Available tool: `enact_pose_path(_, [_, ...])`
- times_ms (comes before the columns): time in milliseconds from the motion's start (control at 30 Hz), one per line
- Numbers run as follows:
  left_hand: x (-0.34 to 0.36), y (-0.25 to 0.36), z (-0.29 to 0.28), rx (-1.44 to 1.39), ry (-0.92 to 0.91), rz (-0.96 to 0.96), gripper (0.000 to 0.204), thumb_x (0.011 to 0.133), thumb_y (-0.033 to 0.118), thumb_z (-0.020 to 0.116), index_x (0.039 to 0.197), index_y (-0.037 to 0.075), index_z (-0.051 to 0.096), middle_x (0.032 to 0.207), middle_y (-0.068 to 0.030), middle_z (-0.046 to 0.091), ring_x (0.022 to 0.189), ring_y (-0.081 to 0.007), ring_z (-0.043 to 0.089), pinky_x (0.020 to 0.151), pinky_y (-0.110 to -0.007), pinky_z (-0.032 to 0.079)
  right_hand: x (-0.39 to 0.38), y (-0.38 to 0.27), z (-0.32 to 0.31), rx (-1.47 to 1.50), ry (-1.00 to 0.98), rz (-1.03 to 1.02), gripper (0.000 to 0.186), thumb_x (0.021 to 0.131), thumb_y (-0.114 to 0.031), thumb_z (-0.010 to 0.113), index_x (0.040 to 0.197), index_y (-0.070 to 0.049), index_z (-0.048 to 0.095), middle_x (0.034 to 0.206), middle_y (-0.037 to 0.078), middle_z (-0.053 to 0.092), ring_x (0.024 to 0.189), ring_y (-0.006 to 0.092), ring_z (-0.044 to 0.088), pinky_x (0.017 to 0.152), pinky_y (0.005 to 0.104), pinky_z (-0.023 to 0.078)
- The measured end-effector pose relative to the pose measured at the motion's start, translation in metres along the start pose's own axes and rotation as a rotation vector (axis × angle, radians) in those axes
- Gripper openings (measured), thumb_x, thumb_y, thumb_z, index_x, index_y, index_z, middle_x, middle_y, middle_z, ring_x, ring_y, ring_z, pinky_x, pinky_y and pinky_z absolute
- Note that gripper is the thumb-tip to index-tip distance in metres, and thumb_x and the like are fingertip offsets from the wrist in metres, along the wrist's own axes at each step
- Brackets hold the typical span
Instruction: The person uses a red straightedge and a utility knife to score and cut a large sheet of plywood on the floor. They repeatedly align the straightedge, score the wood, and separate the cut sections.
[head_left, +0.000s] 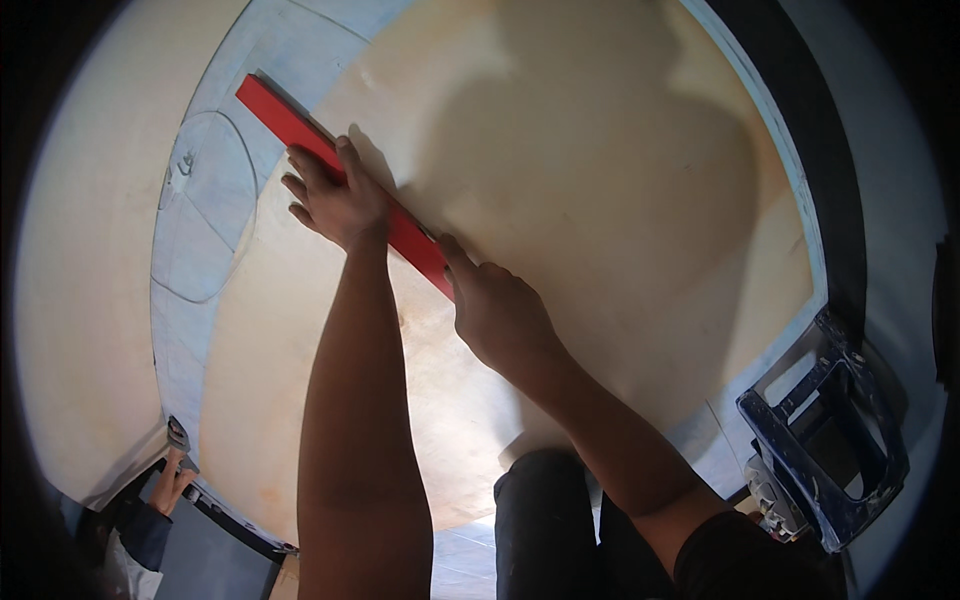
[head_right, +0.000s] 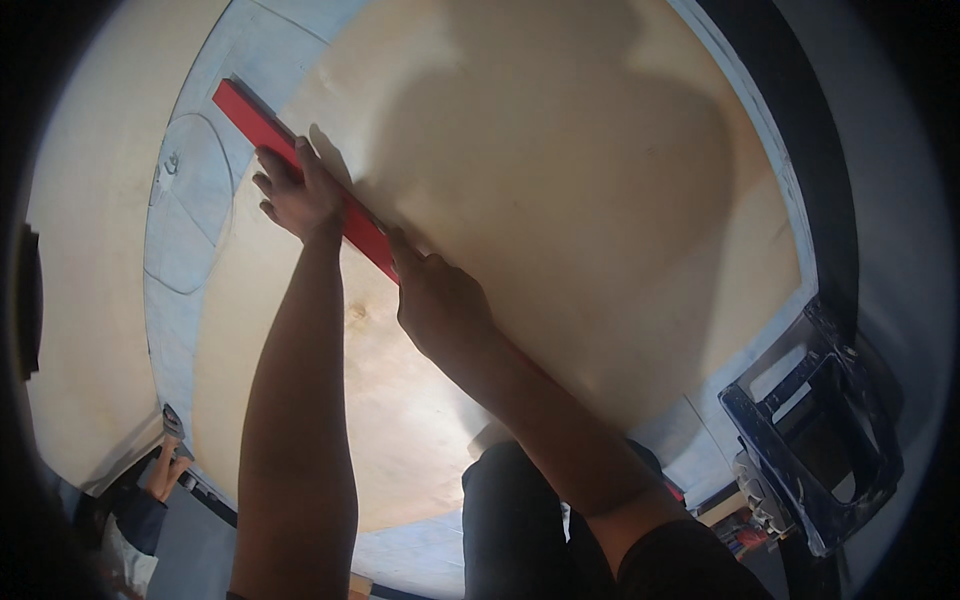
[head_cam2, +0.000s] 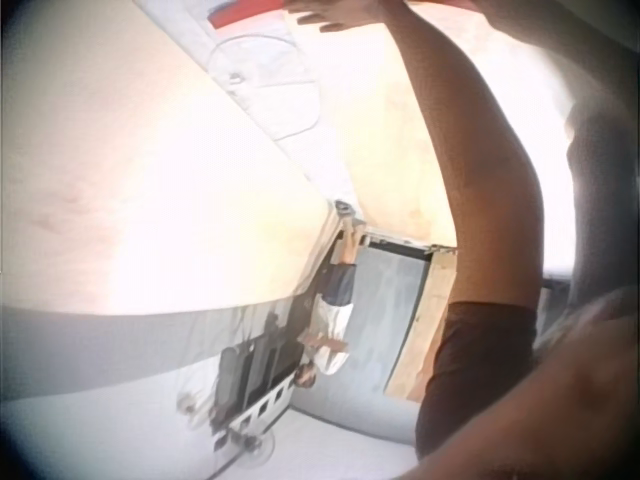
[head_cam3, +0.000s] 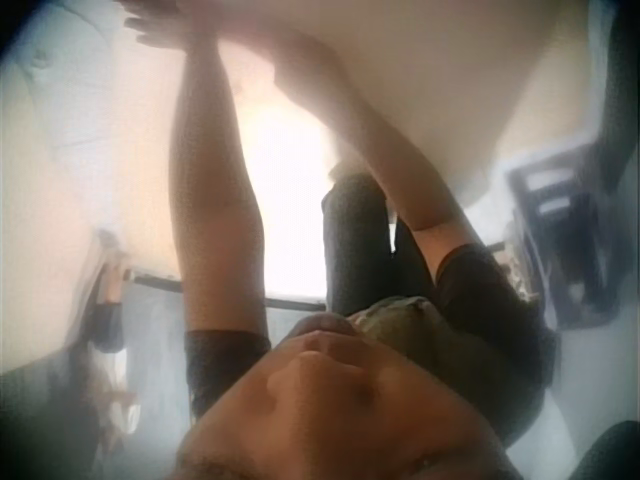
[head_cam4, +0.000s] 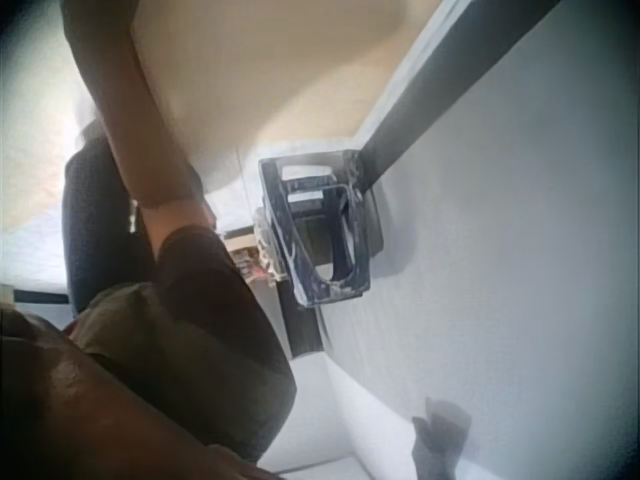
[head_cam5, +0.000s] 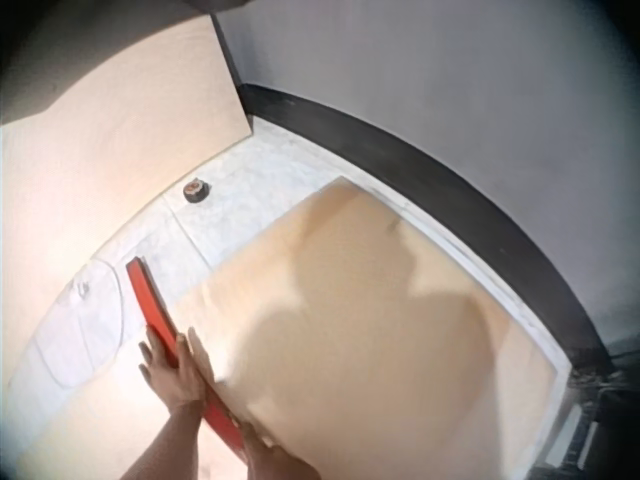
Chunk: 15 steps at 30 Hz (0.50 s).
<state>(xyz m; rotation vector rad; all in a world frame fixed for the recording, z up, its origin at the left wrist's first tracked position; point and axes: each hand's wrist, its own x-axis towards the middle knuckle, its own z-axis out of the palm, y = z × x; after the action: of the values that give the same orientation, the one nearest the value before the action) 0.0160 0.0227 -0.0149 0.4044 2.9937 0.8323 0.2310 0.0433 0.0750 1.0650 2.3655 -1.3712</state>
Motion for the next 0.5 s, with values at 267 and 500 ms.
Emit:
enact_pose_path(267, [0.004,-0.005,0.004,0.064,0.035,0.032,0.118,0.085,0.074,0.070,0.170,0.004,0.027,0.172,-0.0139,0.040,0.165,-0.0374,0.020,0.134,-0.051,0.005,-0.045,0.025,0.004,-0.032,-0.004,0.035,0.048,0.112,-0.024,0.052,0.157,-0.008,0.049,0.090,0.027,0.070,0.080,0.0442,0.074,0.075,0.0543,0.059])
enact_pose_path(500, [0.005,-0.005,-0.001,0.115,0.023,0.003,0.124,0.080,0.075,0.073,0.170,0.004,0.027,0.171,-0.0136,0.041,0.165,-0.0366,0.020,0.135,-0.051,0.007,-0.088,0.051,0.000,-0.045,-0.046,0.053,0.049,0.109,-0.019,0.057,0.156,-0.011,0.046,0.090,0.022,0.073,0.076,0.0417,0.076,0.069,0.0531,0.062])
